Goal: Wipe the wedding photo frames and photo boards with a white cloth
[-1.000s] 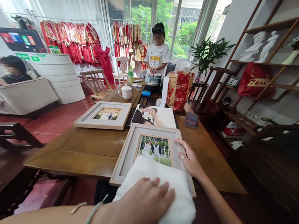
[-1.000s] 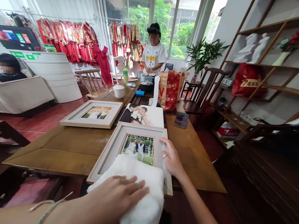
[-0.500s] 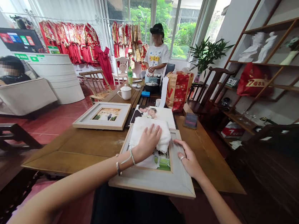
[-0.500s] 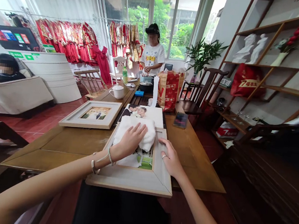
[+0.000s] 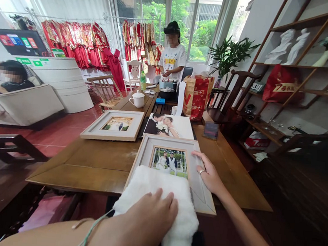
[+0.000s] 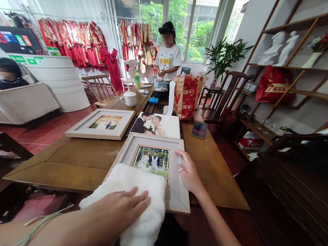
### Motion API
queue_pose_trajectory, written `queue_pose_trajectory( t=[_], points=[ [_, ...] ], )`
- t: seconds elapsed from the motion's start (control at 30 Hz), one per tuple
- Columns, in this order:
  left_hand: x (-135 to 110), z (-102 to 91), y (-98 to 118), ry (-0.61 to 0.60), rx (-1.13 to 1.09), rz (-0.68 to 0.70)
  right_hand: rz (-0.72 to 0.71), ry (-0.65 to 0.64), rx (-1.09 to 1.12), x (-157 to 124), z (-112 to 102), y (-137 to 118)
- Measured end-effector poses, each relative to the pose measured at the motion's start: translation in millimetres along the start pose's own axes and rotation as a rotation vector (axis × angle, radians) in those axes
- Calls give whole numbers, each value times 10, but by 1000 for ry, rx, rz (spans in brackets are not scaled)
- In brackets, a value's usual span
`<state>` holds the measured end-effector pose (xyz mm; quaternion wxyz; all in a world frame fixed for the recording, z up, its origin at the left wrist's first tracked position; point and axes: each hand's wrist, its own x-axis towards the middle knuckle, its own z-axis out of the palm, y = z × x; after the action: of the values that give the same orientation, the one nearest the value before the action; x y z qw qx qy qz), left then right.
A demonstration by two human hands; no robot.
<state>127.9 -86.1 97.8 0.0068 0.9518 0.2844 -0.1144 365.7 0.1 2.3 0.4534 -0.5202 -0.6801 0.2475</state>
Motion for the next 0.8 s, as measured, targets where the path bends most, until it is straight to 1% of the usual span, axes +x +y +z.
queue_pose_trajectory(
  t=[0.03,0.07,0.1,0.17,0.3,0.4,0.47,0.53,0.6,0.67,0.73,0.8],
  points=[
    [-15,17,31,-25,6,-28,2,-3,-2,1,-4,1],
    [-7,43,38,-26,19,-62,1,-5,-4,1,-6,1],
    [23,74,21,-4,37,-97,0,-5,-4,0,-8,1],
    [136,134,-78,69,77,-166,-4,-7,0,-4,-9,0],
    [473,159,-443,118,117,-251,-9,-8,13,-18,-9,-6],
    [722,130,-749,225,139,-312,-12,-3,27,-26,-5,-5],
    [847,118,-921,282,144,-330,-9,-2,30,-27,-1,3],
    [920,111,-1045,294,139,-327,-11,3,32,-24,5,17],
    [928,98,-1107,279,130,-309,-19,14,35,-20,10,30],
    [862,81,-1097,243,118,-275,-25,16,33,-18,12,39],
    [710,76,-1015,195,101,-231,-21,10,24,-18,12,40],
    [467,96,-872,146,92,-162,-14,1,16,-20,10,36]
  ],
)
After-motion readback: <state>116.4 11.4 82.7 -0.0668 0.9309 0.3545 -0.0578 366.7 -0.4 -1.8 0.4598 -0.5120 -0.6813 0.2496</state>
